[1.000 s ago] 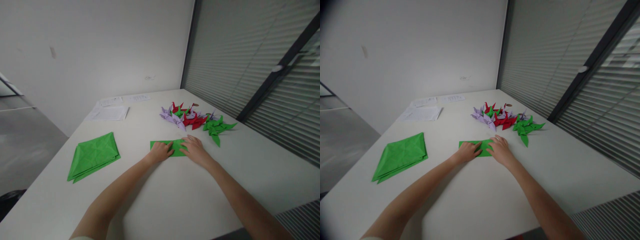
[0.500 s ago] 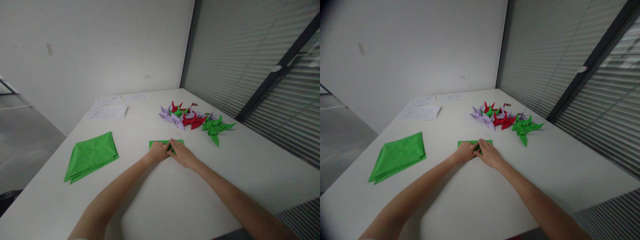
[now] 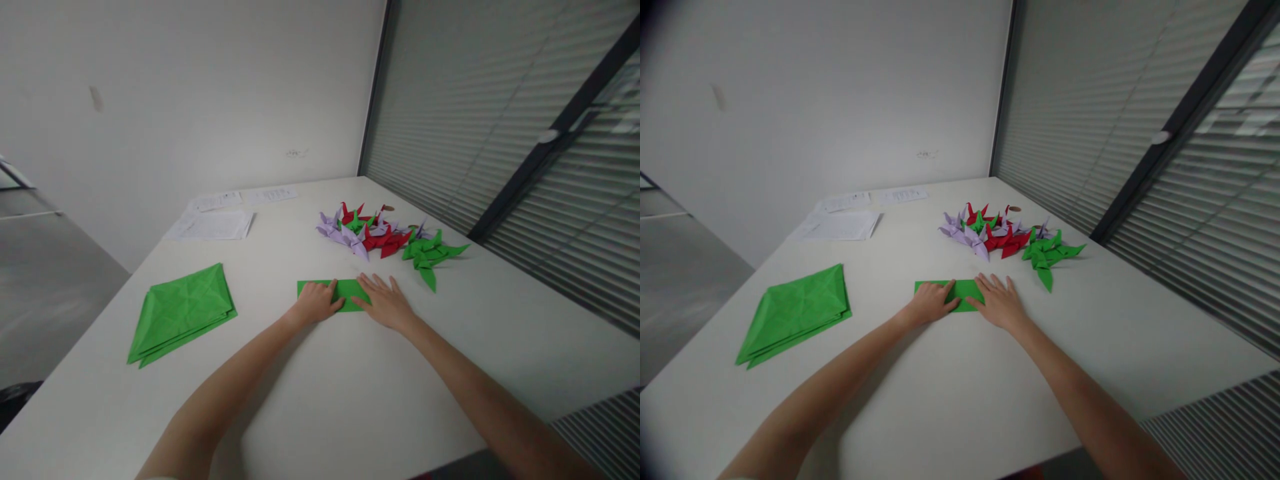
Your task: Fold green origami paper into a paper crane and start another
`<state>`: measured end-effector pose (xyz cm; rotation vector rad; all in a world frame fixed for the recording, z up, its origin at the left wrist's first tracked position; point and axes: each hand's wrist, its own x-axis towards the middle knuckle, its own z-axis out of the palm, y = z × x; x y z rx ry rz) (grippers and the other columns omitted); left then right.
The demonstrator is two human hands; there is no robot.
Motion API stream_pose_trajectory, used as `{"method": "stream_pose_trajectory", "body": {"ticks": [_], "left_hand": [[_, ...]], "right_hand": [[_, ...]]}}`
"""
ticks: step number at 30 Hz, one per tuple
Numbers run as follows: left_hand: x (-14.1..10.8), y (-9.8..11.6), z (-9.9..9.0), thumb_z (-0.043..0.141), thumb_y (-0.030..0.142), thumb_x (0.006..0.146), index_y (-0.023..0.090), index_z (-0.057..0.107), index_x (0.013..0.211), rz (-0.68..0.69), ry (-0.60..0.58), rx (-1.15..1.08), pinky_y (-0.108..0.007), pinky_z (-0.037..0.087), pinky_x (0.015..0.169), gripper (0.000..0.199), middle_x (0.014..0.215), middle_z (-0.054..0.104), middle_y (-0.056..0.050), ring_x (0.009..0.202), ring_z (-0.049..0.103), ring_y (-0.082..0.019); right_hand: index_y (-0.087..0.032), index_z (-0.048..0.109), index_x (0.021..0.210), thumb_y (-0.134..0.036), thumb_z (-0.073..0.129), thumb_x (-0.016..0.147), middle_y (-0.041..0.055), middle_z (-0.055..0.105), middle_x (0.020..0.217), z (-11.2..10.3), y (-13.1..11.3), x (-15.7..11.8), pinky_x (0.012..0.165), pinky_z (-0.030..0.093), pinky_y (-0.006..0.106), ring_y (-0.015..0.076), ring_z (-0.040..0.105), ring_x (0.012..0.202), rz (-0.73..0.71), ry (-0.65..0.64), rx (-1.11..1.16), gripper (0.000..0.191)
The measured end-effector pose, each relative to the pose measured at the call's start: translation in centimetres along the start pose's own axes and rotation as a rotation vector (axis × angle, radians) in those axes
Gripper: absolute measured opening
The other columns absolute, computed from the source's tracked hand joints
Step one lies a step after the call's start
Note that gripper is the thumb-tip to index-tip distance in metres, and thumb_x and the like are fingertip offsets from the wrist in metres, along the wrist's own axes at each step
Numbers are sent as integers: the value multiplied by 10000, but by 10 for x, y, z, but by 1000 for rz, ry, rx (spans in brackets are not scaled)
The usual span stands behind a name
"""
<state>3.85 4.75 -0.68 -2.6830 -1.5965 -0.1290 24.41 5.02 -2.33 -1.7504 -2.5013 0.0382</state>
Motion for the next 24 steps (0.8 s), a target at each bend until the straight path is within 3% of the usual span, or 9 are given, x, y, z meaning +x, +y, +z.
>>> {"method": "stream_pose_trajectory", "body": {"ticks": [3, 6, 8, 12, 17, 20, 22, 24], "left_hand": [[0, 0, -2, 323, 552, 951, 106, 432, 1383, 2, -10, 0, -393, 495, 784, 631, 961, 710, -172, 906, 684, -303], [1, 0, -3, 325, 552, 951, 111, 418, 1396, 0, -28, -3, -390, 491, 778, 633, 968, 710, -172, 911, 683, -303], [1, 0, -3, 323, 555, 952, 120, 414, 1400, -7, -37, -4, -382, 489, 781, 631, 979, 709, -169, 919, 682, -298], [1, 0, -4, 328, 554, 952, 124, 421, 1392, -4, -40, 3, -376, 492, 772, 623, 969, 711, -164, 912, 683, -297], [1, 0, -4, 340, 547, 952, 117, 435, 1376, 7, -24, -2, -386, 503, 778, 611, 969, 710, -167, 904, 686, -295], [1, -1, -3, 362, 537, 947, 117, 553, 1247, 4, -17, -12, -390, 509, 787, 551, 951, 713, -163, 886, 690, -294], [2, 0, -3, 368, 541, 944, 127, 626, 1117, -5, -23, -30, -383, 511, 793, 518, 939, 716, -156, 879, 692, -288], [1, 1, -4, 369, 549, 942, 141, 630, 1112, -16, -14, -56, -380, 511, 798, 513, 947, 720, -148, 880, 694, -281]], "right_hand": [[-233, 399, 1455, -664, 204, 918, 64, 341, 1534, 2, 8, 2, 1135, 139, 639, 353, 278, 1416, 25, 10, 87, 716], [-230, 448, 1425, -551, 119, 968, 62, 398, 1503, 1, 21, 7, 1129, 223, 608, 319, 296, 1415, 85, -48, 268, 648], [-189, 469, 1410, -490, 90, 981, 93, 456, 1462, -1, 33, 10, 1135, 255, 568, 297, 329, 1403, 121, 30, 376, 647], [-139, 543, 1343, -433, 238, 971, 131, 544, 1384, -10, 43, 20, 1130, 319, 486, 282, 398, 1367, 94, 237, 463, 563], [-104, 539, 1339, -371, 297, 954, 150, 526, 1397, -4, -2, 44, 1137, 323, 456, 273, 427, 1349, -44, 257, 457, 527], [-123, 476, 1393, -411, 259, 972, 139, 473, 1447, 10, -35, 52, 1145, 304, 470, 255, 361, 1391, -140, 204, 494, 554], [-138, 431, 1426, -479, 235, 975, 135, 436, 1475, 18, -45, 52, 1149, 289, 482, 254, 322, 1412, -153, 161, 513, 598], [-143, 375, 1460, -531, 201, 972, 137, 387, 1506, 22, -47, 50, 1161, 257, 488, 253, 277, 1431, -151, 121, 504, 647]]}}
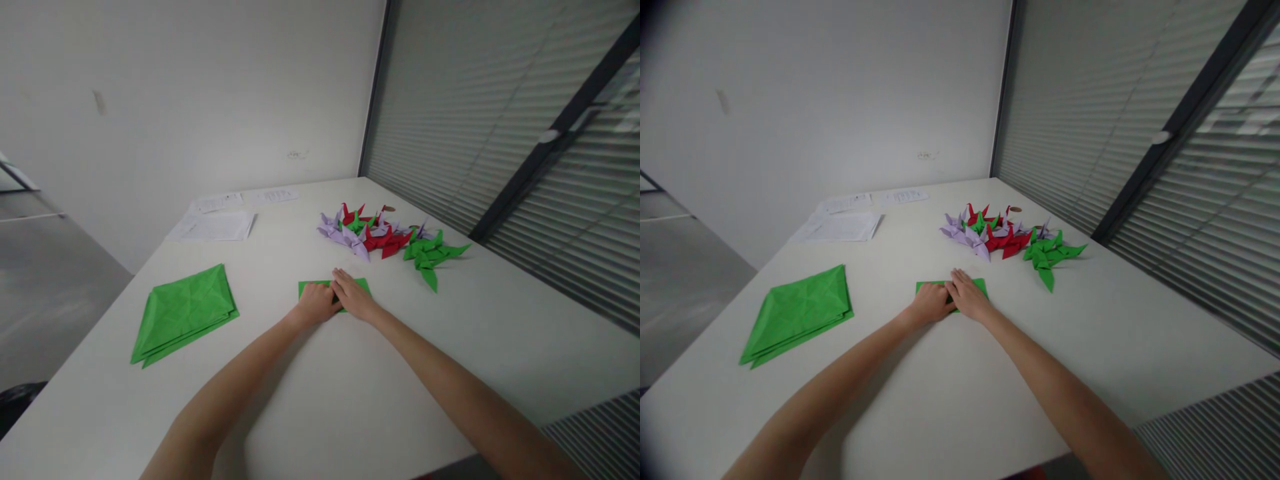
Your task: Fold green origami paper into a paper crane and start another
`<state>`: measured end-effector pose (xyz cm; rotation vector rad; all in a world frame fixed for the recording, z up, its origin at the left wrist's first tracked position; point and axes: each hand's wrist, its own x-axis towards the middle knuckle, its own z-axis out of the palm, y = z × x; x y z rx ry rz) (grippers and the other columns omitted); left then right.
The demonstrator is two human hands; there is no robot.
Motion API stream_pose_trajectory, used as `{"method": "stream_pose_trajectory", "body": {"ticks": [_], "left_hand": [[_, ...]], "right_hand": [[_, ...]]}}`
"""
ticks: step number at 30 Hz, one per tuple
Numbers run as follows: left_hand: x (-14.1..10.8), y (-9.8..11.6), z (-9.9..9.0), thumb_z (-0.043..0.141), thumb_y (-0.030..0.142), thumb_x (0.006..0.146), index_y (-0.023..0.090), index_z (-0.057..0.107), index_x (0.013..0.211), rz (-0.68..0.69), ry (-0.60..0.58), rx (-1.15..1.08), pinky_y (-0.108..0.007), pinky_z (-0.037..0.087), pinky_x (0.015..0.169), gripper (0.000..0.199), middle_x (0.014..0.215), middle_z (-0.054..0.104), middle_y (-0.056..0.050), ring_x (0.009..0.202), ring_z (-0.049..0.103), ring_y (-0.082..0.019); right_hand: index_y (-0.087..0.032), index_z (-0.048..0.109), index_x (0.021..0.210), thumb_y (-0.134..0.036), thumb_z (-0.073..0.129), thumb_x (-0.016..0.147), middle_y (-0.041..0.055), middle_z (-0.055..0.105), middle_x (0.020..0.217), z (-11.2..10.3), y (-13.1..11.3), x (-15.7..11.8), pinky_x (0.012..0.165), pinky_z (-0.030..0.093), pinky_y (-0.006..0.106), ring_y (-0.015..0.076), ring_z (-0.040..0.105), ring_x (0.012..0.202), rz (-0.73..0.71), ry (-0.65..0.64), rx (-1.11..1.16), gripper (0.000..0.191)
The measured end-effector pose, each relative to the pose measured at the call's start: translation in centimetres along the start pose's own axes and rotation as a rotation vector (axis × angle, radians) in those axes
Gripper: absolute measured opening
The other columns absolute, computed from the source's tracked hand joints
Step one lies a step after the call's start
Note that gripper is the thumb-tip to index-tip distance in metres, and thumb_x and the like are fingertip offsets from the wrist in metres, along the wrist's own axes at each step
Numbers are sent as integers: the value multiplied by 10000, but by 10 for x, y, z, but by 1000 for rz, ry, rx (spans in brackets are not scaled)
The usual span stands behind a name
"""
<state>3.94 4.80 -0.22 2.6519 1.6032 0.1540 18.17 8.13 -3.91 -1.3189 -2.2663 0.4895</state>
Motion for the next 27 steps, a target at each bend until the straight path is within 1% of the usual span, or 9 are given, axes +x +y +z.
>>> {"method": "stream_pose_trajectory", "body": {"ticks": [2, 4, 8, 11, 14, 18, 23, 27], "left_hand": [[-1, 2, -1, 383, 550, 937, 160, 588, 1200, -20, 22, -20, -381, 509, 798, 513, 962, 723, -137, 881, 696, -278], [-2, 3, -3, 399, 552, 929, 176, 552, 1258, -44, 30, -28, -385, 506, 799, 523, 974, 724, -131, 887, 695, -280], [-5, 2, -6, 394, 569, 923, 182, 539, 1288, -79, 7, -21, -395, 494, 800, 551, 991, 720, -143, 907, 688, -292], [-6, -3, -6, 388, 598, 916, 199, 492, 1344, -94, -5, 0, -396, 484, 794, 594, 1005, 717, -145, 911, 685, -296], [-10, -10, -6, 363, 598, 924, 202, 497, 1338, -101, -7, 27, -378, 477, 785, 589, 1002, 716, -142, 914, 683, -287], [-16, -20, -6, 333, 577, 941, 207, 507, 1319, -106, 4, 60, -373, 471, 771, 557, 982, 717, -134, 902, 684, -283], [-23, -28, -7, 329, 626, 926, 197, 494, 1318, -132, -12, 59, -377, 460, 793, 603, 1023, 708, -142, 945, 670, -284], [-27, -34, -8, 340, 678, 897, 192, 492, 1318, -162, -17, 72, -374, 455, 795, 661, 1037, 703, -148, 950, 665, -295]], "right_hand": [[-117, 328, 1480, -580, 174, 961, 155, 338, 1528, -2, 3, -3, 1168, 239, 479, 253, 238, 1444, 15, -39, -22, 712], [-101, 302, 1488, -608, 149, 951, 165, 320, 1534, -5, 5, -5, 1172, 230, 464, 252, 229, 1447, 17, -68, -50, 755], [-132, 296, 1496, -605, 120, 954, 143, 341, 1528, -5, 4, -7, 1172, 231, 465, 252, 261, 1436, -23, -77, -115, 740], [-113, 319, 1485, -601, 118, 956, 151, 334, 1529, -3, 2, -7, 1171, 233, 469, 256, 256, 1438, -39, -79, -165, 747], [-80, 350, 1466, -611, 117, 952, 164, 324, 1530, -2, 0, -8, 1178, 218, 455, 254, 239, 1444, -26, -90, -199, 774], [-13, 375, 1437, -619, 96, 947, 207, 311, 1525, -2, 0, -9, 1180, 211, 445, 261, 231, 1445, -37, -98, -218, 827], [-25, 396, 1429, -627, 86, 943, 197, 324, 1523, -2, 0, -9, 1181, 211, 427, 257, 243, 1441, -45, -80, -241, 834], [-43, 396, 1434, -639, 99, 939, 190, 325, 1524, -1, 1, -9, 1177, 218, 452, 264, 239, 1443, -50, -72, -230, 830]]}}
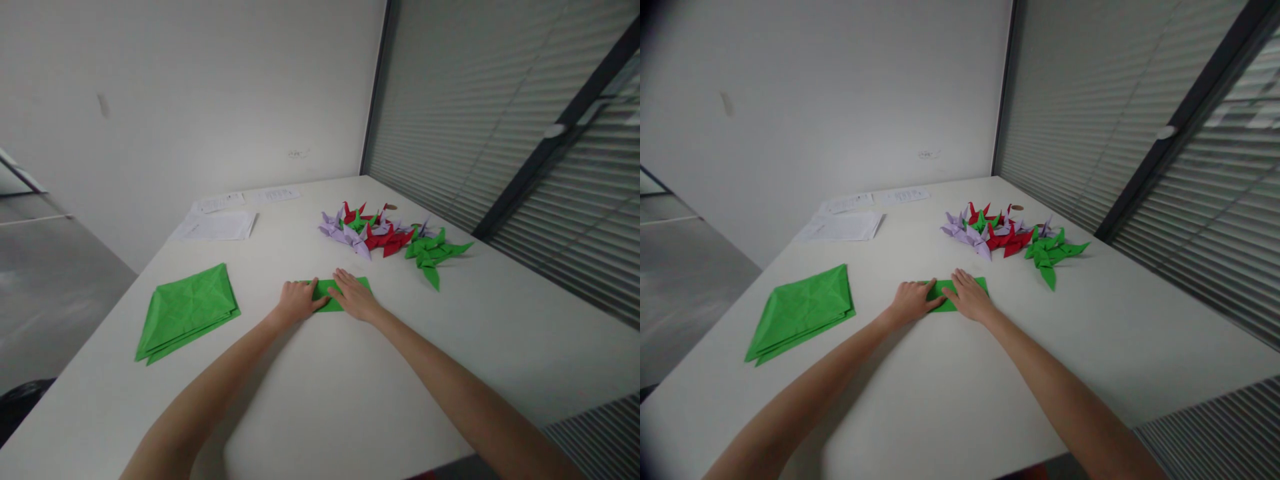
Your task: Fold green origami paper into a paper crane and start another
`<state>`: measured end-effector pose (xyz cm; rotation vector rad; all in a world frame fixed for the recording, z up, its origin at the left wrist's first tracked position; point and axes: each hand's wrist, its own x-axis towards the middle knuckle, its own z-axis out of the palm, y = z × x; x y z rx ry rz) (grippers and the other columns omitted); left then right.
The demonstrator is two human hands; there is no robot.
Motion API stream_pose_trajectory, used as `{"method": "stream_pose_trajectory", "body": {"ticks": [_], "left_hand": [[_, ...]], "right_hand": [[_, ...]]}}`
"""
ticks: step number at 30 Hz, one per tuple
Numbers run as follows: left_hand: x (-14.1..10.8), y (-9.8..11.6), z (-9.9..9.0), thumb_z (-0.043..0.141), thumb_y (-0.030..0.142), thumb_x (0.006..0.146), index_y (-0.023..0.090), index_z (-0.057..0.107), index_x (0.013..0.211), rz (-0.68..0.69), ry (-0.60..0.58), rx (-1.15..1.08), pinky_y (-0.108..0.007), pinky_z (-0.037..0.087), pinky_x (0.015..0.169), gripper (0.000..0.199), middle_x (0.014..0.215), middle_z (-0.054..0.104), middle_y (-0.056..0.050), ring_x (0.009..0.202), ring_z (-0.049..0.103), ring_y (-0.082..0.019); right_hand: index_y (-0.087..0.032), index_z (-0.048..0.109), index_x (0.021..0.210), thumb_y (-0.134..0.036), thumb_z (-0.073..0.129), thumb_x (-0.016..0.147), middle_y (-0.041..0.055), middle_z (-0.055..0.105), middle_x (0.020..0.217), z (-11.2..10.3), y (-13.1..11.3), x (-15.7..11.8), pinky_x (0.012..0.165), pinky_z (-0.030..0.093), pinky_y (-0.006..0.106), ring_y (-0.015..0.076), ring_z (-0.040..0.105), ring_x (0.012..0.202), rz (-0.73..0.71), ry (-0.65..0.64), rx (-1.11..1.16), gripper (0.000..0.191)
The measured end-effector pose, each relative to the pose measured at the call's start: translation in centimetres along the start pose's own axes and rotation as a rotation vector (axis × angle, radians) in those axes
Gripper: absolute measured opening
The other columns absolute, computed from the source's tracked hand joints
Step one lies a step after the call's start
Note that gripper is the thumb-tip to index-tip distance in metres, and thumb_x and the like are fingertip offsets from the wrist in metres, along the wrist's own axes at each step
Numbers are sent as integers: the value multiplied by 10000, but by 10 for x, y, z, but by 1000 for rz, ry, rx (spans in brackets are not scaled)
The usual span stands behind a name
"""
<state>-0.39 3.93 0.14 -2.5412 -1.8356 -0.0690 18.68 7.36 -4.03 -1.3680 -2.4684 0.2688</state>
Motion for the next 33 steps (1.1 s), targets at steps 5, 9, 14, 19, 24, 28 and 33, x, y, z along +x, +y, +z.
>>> {"method": "stream_pose_trajectory", "body": {"ticks": [5, 9, 14, 19, 24, 28, 33], "left_hand": [[-5, -10, 1, 339, 712, 875, 205, 489, 1323, -26, 7, 17, -368, 456, 780, 693, 1032, 702, -144, 942, 668, -307], [-9, -18, 0, 334, 745, 854, 225, 460, 1357, -43, 1, 25, -378, 455, 784, 734, 1048, 692, -141, 947, 664, -315], [-15, -27, -2, 339, 754, 844, 243, 460, 1358, -69, 3, 58, -384, 460, 756, 735, 1052, 680, -133, 925, 661, -331], [-18, -31, -3, 334, 755, 844, 246, 444, 1372, -86, -5, 63, -393, 455, 782, 741, 1081, 661, -137, 943, 653, -329], [-18, -31, -3, 324, 765, 840, 242, 434, 1383, -97, -18, 57, -399, 452, 790, 762, 1088, 652, -140, 955, 646, -331], [-18, -31, -3, 345, 755, 842, 244, 427, 1389, -92, -19, 48, -404, 455, 786, 754, 1099, 633, -133, 947, 643, -330], [-21, -33, 0, 382, 732, 847, 270, 441, 1375, -77, 47, 56, -391, 462, 762, 704, 1206, 547, -136, 899, 648, -297]], "right_hand": [[-41, 401, 1432, -649, 89, 934, 188, 324, 1526, 0, 0, -1, 1183, 210, 434, 262, 233, 1445, -1, 2, -11, 846], [-46, 410, 1427, -644, 84, 936, 183, 330, 1524, 0, 0, -1, 1183, 211, 432, 259, 234, 1444, -3, 6, -23, 839], [6, 399, 1418, -672, 72, 920, 226, 307, 1520, -1, -1, -1, 1180, 214, 435, 277, 234, 1442, -10, -8, -41, 903], [20, 392, 1419, -674, 78, 918, 232, 299, 1523, -2, -1, -1, 1185, 202, 421, 276, 226, 1445, -10, -11, -55, 912], [-8, 403, 1422, -667, 101, 925, 214, 305, 1527, 0, -2, -2, 1180, 208, 438, 279, 226, 1446, -17, 1, -56, 879], [-20, 401, 1427, -671, 112, 922, 203, 310, 1528, 0, -4, -2, 1182, 205, 435, 280, 220, 1448, -14, 5, -75, 873], [-10, 385, 1434, -673, 140, 919, 208, 298, 1531, 1, -6, -2, 1183, 202, 443, 294, 214, 1448, -12, -3, -113, 874]]}}
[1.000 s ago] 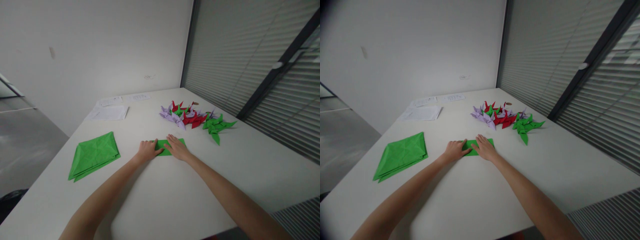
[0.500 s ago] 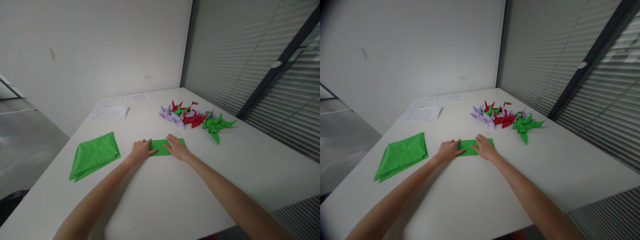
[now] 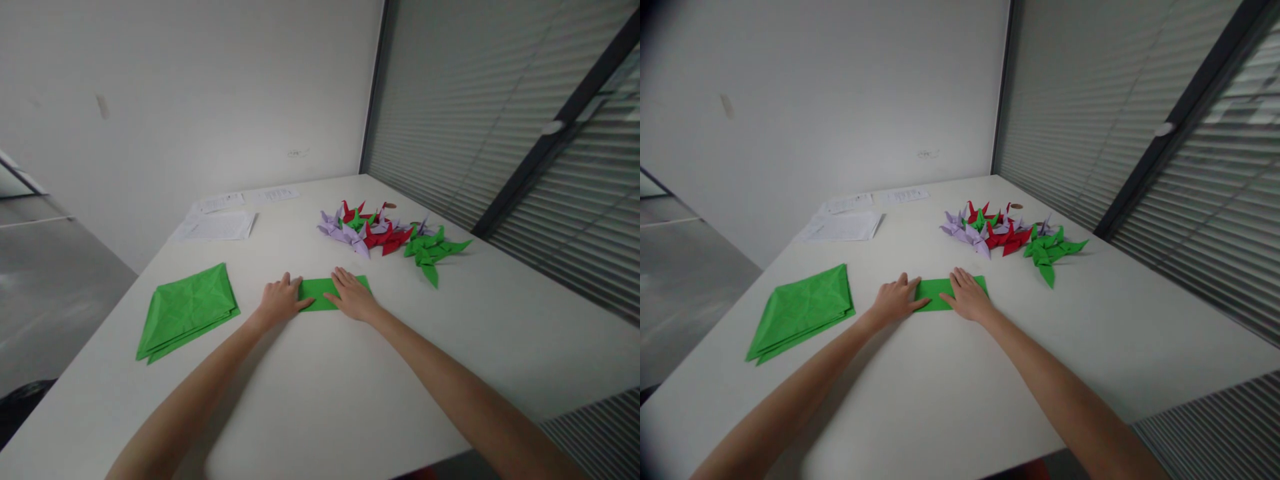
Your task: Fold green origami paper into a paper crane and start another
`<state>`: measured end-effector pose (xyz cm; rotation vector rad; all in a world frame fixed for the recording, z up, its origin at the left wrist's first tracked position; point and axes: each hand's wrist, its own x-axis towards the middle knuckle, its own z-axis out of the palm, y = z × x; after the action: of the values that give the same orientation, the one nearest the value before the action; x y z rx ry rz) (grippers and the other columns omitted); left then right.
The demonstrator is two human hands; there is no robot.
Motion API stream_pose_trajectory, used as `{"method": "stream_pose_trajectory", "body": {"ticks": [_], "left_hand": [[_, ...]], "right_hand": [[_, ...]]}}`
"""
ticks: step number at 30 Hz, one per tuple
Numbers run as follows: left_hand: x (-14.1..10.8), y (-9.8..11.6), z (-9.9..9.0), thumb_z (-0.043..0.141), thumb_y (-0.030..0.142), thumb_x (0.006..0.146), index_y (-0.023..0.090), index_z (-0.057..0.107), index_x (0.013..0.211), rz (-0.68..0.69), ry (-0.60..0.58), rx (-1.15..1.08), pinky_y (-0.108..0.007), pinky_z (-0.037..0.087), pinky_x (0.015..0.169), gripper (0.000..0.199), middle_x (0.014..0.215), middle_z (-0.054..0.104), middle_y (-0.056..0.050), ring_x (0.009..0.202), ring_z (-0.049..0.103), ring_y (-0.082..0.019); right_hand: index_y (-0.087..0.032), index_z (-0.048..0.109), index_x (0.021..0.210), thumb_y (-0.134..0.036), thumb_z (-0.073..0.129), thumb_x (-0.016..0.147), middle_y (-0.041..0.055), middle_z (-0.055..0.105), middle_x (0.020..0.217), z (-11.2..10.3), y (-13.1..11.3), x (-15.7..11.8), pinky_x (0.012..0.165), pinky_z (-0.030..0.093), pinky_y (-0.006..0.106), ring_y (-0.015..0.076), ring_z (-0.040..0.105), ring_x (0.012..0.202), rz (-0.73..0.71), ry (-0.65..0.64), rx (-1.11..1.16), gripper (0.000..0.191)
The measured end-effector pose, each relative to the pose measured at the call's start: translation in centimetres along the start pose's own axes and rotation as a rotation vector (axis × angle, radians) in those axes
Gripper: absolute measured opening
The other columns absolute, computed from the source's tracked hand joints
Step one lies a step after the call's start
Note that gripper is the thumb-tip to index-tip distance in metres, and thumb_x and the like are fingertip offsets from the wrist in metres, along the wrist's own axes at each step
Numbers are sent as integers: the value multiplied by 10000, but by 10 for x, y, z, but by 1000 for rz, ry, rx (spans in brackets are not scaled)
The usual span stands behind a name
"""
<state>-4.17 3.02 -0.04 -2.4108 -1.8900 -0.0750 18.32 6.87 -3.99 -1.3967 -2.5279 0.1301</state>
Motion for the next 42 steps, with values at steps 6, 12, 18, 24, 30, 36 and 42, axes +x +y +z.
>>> {"method": "stream_pose_trajectory", "body": {"ticks": [6, 12, 18, 24, 30, 36, 42], "left_hand": [[-1, 1, -1, 541, 578, 847, 174, 541, 1274, 159, 207, -29, -482, 436, 925, 588, 1290, 519, -172, 1139, 537, -347], [11, 38, 6, 410, 291, 945, 103, 399, 1395, 439, 259, -259, -402, 331, 1129, 489, 1446, 448, -156, 1394, 348, -248], [17, 49, 29, 282, 463, 991, 15, 282, 1456, 383, 87, -291, -453, 278, 1155, 645, 1505, 332, -214, 1421, 283, -295], [14, 44, 33, 303, 611, 939, 16, 303, 1452, 386, 101, -259, -441, 261, 1165, 786, 1514, 307, -213, 1426, 269, -299], [14, 44, 36, 343, 587, 932, 30, 301, 1457, 383, 116, -238, -438, 267, 1163, 767, 1520, 299, -207, 1428, 270, -289], [14, 44, 36, 353, 581, 930, 51, 296, 1463, 389, 132, -226, -440, 263, 1164, 753, 1521, 302, -198, 1430, 269, -283], [9, 40, 36, 365, 600, 921, 53, 322, 1451, 367, 152, -209, -450, 266, 1156, 763, 1516, 319, -198, 1423, 286, -287]], "right_hand": [[-26, 375, 1441, -624, 205, 935, 204, 300, 1531, 4, -1, 0, 1177, 215, 457, 298, 223, 1444, 8, 23, -39, 802], [19, 403, 1408, -494, 300, 951, 238, 312, 1516, 3, -1, -2, 1171, 238, 443, 311, 241, 1436, -30, 21, -126, 695], [36, 363, 1427, -449, 282, 960, 243, 307, 1518, 2, -2, -1, 1175, 227, 427, 308, 240, 1437, -34, -5, -167, 678], [-38, 347, 1458, -651, 199, 923, 207, 274, 1542, 1, 8, -4, 1172, 217, 447, 288, 209, 1450, -26, -11, -104, 827], [-73, 247, 1504, -729, 162, 878, 177, 235, 1560, -11, 42, -23, 1171, 194, 489, 278, 199, 1454, 33, -88, -101, 912], [-104, 170, 1527, -738, 180, 871, 163, 234, 1566, -14, 52, -31, 1174, 187, 478, 281, 212, 1450, 65, -38, -100, 912], [-88, 246, 1507, -733, 208, 875, 175, 256, 1556, -11, 50, -32, 1167, 197, 490, 288, 234, 1443, 66, -11, -92, 903]]}}
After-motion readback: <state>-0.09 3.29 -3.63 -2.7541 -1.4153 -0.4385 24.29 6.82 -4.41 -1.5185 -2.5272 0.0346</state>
